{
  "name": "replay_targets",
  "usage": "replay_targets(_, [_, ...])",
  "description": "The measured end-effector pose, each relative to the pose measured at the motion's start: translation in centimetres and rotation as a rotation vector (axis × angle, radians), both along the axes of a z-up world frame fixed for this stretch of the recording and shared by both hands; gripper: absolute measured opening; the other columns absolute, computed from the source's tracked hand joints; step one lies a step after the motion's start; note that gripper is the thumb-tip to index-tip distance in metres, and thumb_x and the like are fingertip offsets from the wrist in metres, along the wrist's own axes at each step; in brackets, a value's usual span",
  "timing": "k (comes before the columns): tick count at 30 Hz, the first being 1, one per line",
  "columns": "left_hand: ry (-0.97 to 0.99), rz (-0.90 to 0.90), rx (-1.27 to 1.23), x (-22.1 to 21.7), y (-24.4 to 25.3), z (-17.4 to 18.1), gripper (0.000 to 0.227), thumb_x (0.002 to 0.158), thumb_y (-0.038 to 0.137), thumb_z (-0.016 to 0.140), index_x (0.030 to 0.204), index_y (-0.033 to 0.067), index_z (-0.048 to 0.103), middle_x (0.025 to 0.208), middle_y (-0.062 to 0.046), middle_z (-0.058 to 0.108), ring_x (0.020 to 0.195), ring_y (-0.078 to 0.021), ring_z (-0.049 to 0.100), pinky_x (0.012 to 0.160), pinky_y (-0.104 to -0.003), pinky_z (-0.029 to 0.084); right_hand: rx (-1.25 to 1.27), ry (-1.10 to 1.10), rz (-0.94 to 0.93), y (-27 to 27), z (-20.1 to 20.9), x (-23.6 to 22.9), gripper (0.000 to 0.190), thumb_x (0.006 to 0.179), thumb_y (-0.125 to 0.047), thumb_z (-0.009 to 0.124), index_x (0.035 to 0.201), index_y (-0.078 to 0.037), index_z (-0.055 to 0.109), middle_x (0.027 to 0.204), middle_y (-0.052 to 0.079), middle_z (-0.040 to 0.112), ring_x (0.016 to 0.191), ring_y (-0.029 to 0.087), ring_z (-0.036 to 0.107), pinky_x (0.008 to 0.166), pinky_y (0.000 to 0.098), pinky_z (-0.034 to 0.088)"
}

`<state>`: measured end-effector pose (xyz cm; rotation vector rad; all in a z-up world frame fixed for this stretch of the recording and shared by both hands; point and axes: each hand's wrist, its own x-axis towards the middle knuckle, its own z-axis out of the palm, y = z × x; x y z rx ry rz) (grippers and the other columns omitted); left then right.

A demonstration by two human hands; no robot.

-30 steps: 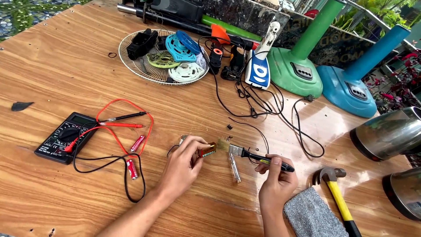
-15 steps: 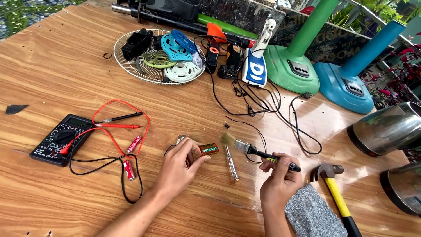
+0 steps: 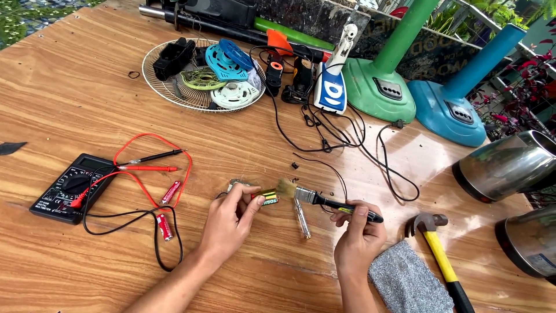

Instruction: Cleaning a small transformer and batteries with a brush and testing them with a multimeter on a workshop table.

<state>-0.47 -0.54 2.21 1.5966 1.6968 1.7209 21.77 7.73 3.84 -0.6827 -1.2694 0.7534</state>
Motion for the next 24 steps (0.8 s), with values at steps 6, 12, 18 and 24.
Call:
replay_targets(6, [-0.037, 0.058, -0.058, 0.2, 0.0, -0.6, 0.02, 0.095, 0.029, 0.068, 0.108, 0.0145, 0.065, 0.07, 0.004, 0.069, 0.053, -0.011, 0.061, 0.055, -0.031, 0.049, -0.056, -0.15, -0.135, -1.0, 1.5, -0.6, 0.029, 0.108, -0.027, 0.05, 0.098, -0.003, 0.064, 0.068, 0.01, 0.064, 0.059, 0.016, 0.065, 0.058, 0.0254, 0.049])
replay_targets(12, [-0.138, 0.067, -0.134, 0.8, -0.4, 0.1, 0.02, 0.096, 0.026, 0.065, 0.111, 0.0139, 0.06, 0.063, 0.002, 0.065, 0.046, -0.0136, 0.044, 0.051, -0.032, 0.04, -0.061, -0.143, -0.042, -1.0, 1.3, -0.4, 0.03, 0.105, -0.028, 0.054, 0.097, -0.003, 0.066, 0.065, 0.007, 0.057, 0.063, 0.016, 0.064, 0.064, 0.0275, 0.052])
replay_targets(18, [-0.022, 0.038, -0.042, 0.4, -0.4, 0.2, 0.03, 0.102, 0.027, 0.054, 0.124, 0.0143, 0.068, 0.079, 0.001, 0.073, 0.064, -0.0122, 0.062, 0.069, -0.029, 0.049, -0.073, -0.1, 0.001, -0.7, 1.5, -0.1, 0.029, 0.105, -0.028, 0.053, 0.096, -0.002, 0.064, 0.07, 0.016, 0.071, 0.058, 0.017, 0.061, 0.055, 0.0267, 0.049])
replay_targets(24, [0.002, 0.078, 0.0, 0.6, -0.7, 0.5, 0.032, 0.103, 0.023, 0.053, 0.129, 0.0113, 0.068, 0.09, 0.0, 0.073, 0.067, -0.0127, 0.059, 0.069, -0.028, 0.048, -0.04, -0.075, 0.118, -0.3, 0.8, 0.2, 0.032, 0.105, -0.028, 0.053, 0.095, 0.0, 0.062, 0.068, 0.018, 0.069, 0.055, 0.02, 0.064, 0.052, 0.0283, 0.048])
